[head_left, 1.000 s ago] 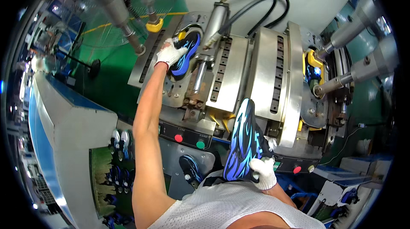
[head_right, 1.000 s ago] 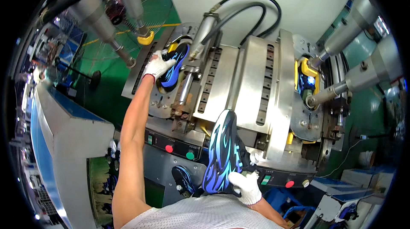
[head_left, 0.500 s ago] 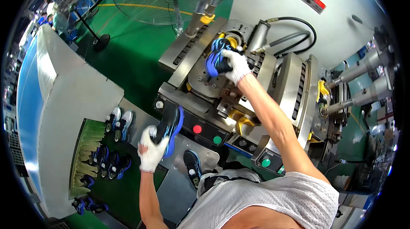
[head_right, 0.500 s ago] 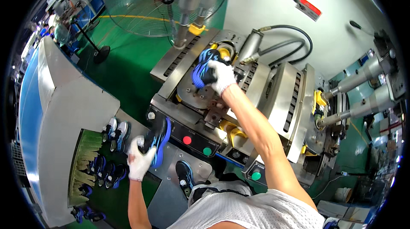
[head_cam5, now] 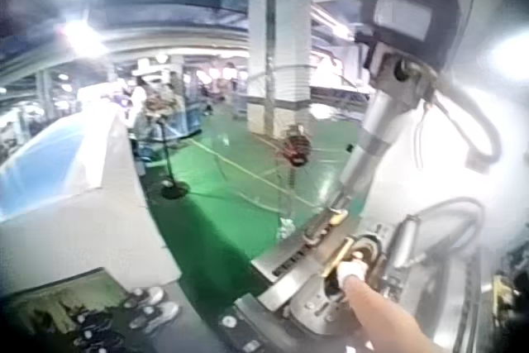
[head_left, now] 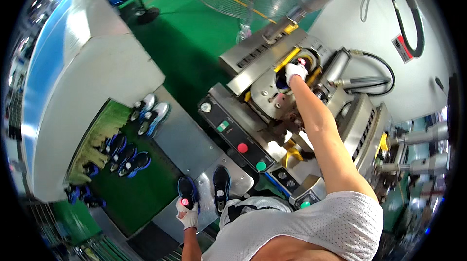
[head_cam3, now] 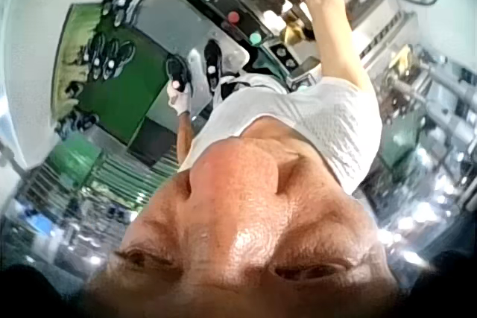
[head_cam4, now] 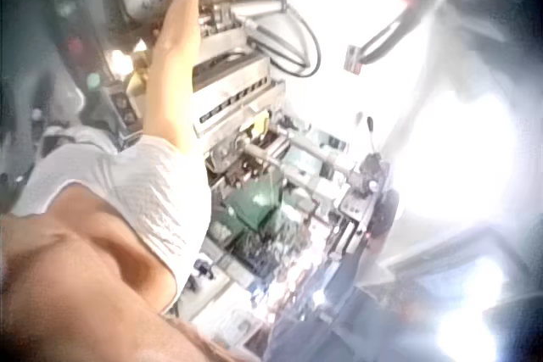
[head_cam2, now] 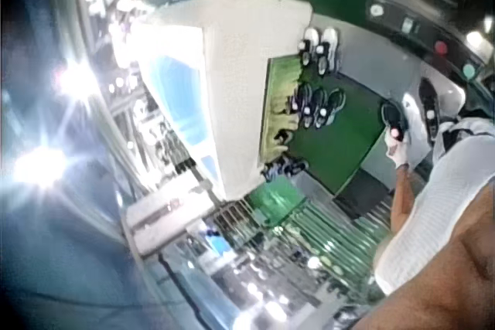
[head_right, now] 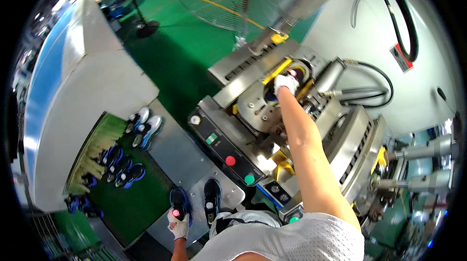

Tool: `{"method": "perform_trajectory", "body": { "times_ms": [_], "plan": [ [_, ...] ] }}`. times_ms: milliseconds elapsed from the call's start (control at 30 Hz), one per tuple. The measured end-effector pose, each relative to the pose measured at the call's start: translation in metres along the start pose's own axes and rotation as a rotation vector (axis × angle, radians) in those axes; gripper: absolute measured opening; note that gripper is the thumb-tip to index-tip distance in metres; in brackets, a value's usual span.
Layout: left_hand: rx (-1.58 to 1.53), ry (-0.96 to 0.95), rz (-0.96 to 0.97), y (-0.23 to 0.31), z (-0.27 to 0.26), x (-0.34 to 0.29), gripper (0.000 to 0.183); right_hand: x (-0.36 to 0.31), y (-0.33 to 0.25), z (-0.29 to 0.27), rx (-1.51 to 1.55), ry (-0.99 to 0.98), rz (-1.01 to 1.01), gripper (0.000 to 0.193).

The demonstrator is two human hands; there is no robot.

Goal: The person repeatedly picks up blue and black sneakers from a green conveyor belt and places them into a metal jig on a machine. They press a button to activate the machine, which appears to press or stamp the shoe, then remove the shoe and place it on a metal tray. This cycle is repeated for multiple pairs of shoes.

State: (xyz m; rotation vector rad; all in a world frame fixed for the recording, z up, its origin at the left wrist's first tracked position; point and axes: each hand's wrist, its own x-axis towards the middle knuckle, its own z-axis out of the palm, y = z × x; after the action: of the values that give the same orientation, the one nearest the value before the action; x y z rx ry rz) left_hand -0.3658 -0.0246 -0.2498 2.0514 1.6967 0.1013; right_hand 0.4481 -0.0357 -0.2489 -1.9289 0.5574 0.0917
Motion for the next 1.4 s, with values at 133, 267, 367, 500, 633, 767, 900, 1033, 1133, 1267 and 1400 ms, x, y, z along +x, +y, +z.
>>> {"method": "perform_trajectory", "body": {
  "times_ms": [133,267,367,500,633,767,900,1033,1133,1267,1400],
  "plan": [
    [-0.113,-0.006,-0.294,-0.019,0.025,-0.019,0.082,-0.12,-0.074,-0.049,-0.351,-0.27,-0.135,0.036],
    [-0.005,-0.142,-0.112,-0.023,0.027,-0.002,0.073,-0.094,-0.077,-0.102,-0.269,-0.465,-0.448,0.041],
    [-0.21,-0.061,-0.126,-0.048,0.042,-0.013,0.071,-0.238,-0.053,-0.14,-0.178,-0.297,-0.938,0.087],
    [-0.313,-0.02,-0.098,-0.024,0.02,-0.015,0.075,-0.428,0.051,-0.231,-0.345,-0.58,-0.931,0.085],
    [-0.328,-0.031,0.075,-0.029,0.021,-0.005,0.076,-0.366,0.241,-0.237,-1.551,-0.116,-1.57,0.094],
    [-0.533,-0.187,0.101,-0.047,0.018,0.002,0.074,-0.422,0.212,-0.232,-1.118,-0.405,-1.22,0.091],
    [-0.427,-0.352,0.025,-0.056,0.002,0.015,0.081,-0.54,0.232,-0.228,-0.932,-0.719,-0.568,0.115],
    [-0.202,-0.554,-0.142,-0.043,-0.034,0.045,0.085,-0.58,0.335,-0.196,-0.859,-0.45,-0.263,0.096],
    [-0.312,-0.497,-0.078,-0.053,-0.031,0.062,0.08,-0.596,0.326,-0.188,-0.671,-0.402,-0.128,0.086],
    [-0.408,-0.584,0.079,-0.011,-0.048,0.071,0.078,-0.585,0.297,-0.222,0.058,-0.558,0.213,0.047],
    [-0.302,-0.833,0.376,0.053,-0.058,0.034,0.076,-0.607,0.294,-0.299,0.456,-0.5,0.429,0.027]
  ]
}}
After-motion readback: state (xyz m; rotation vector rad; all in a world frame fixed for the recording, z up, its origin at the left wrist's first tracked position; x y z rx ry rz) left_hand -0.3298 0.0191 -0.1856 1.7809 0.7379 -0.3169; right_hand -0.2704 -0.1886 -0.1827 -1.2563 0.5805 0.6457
